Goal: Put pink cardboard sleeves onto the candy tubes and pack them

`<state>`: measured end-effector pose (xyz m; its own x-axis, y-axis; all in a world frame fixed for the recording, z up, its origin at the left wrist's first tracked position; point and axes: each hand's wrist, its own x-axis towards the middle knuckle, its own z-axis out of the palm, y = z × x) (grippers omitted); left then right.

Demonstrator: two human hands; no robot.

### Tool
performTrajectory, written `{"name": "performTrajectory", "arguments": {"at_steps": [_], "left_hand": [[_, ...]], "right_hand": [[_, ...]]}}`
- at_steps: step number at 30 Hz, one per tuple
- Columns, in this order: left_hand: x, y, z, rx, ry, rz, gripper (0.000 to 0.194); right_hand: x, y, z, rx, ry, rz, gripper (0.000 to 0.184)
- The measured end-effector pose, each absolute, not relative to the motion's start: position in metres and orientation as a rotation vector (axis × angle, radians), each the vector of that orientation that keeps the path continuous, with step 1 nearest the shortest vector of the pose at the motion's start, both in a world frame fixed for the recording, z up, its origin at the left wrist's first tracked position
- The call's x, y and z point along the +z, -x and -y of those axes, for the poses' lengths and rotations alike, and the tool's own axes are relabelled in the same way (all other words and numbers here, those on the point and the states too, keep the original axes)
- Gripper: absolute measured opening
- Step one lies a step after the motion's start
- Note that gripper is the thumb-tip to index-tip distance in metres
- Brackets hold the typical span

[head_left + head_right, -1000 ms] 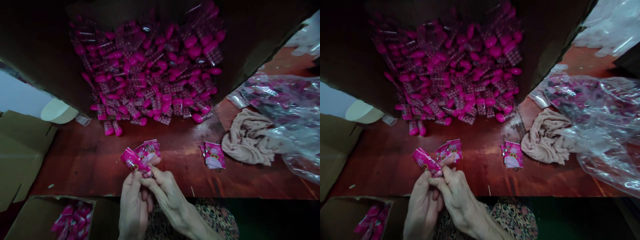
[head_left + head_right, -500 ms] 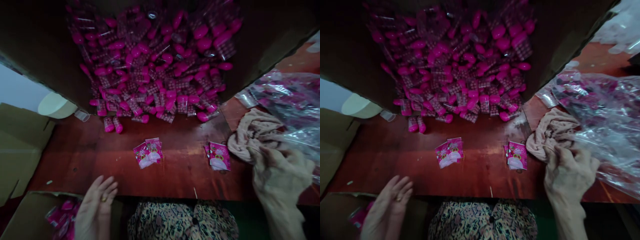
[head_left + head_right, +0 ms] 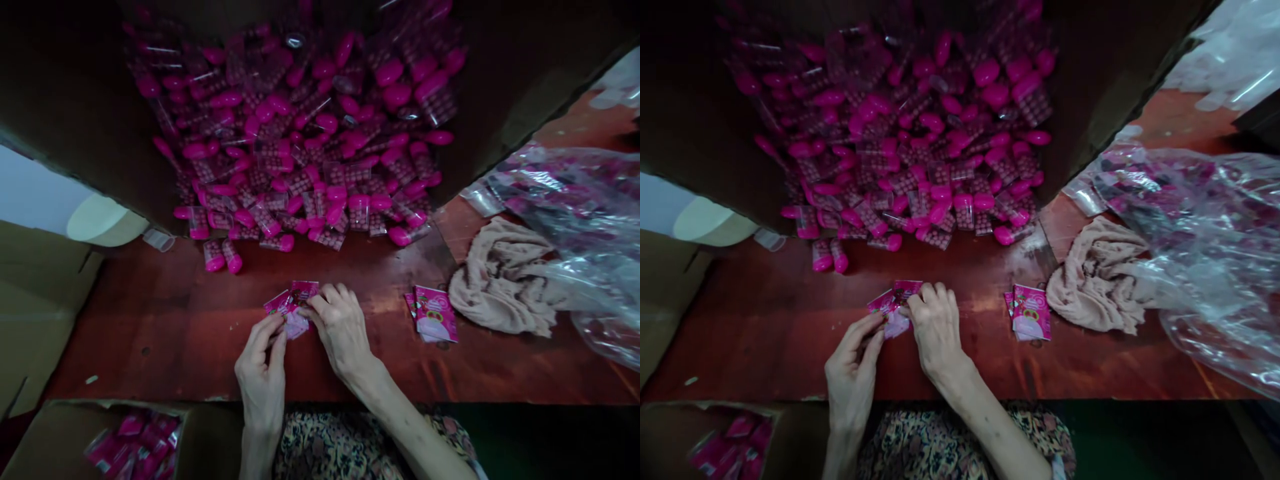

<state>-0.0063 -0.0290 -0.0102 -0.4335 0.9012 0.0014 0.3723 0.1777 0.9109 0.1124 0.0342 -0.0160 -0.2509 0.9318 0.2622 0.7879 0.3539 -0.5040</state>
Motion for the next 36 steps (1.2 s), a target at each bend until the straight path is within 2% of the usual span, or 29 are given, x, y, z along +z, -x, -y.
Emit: {"name": "performTrajectory", "arguments": {"at_steps": [9, 12, 16, 21, 25, 27, 32, 33, 36], "left_hand": [[-0.007, 0.01, 0.028, 1.362, -1.09, -1.867, 0.012], [-0.002, 0.01, 0.021, 1.454, -0.943, -1.785, 0.019], [0.006, 0.002, 0.005, 1.403, -0.755, -1.581, 0.026], [0.007, -0.005, -0.004, 1.362, -0.603, -1.412, 0.024], [0.001, -0.002, -0.006, 1.32, -0.623, -1.37, 0.026], [-0.002, 0.001, -0.006, 1.299, -0.693, -1.459, 0.029], [0.001, 0.005, -0.006, 1.099, -1.133, -1.981, 0.051], [0.005, 0.005, -0.005, 1.089, -1.242, -2.088, 0.048], [0.018, 0.006, -0.002, 1.182, -1.425, -2.15, 0.023]], "right_hand": [[-0.012, -0.125, -0.031, 0.386, 1.459, 2.005, 0.018], [-0.007, -0.127, -0.027, 0.305, 1.325, 1.961, 0.02], [-0.005, -0.127, -0.024, 0.253, 1.15, 2.018, 0.021], [-0.01, -0.124, -0.025, 0.483, 1.187, 1.939, 0.023], [-0.011, -0.125, -0.029, 0.718, 1.195, 1.709, 0.016], [-0.01, -0.128, -0.032, 0.763, 1.207, 1.606, 0.013], [-0.008, -0.138, -0.035, 0.714, 1.232, 1.516, 0.01], [-0.007, -0.139, -0.034, 0.7, 1.23, 1.527, 0.009], [-0.004, -0.14, -0.032, 0.655, 1.195, 1.58, 0.01]]}}
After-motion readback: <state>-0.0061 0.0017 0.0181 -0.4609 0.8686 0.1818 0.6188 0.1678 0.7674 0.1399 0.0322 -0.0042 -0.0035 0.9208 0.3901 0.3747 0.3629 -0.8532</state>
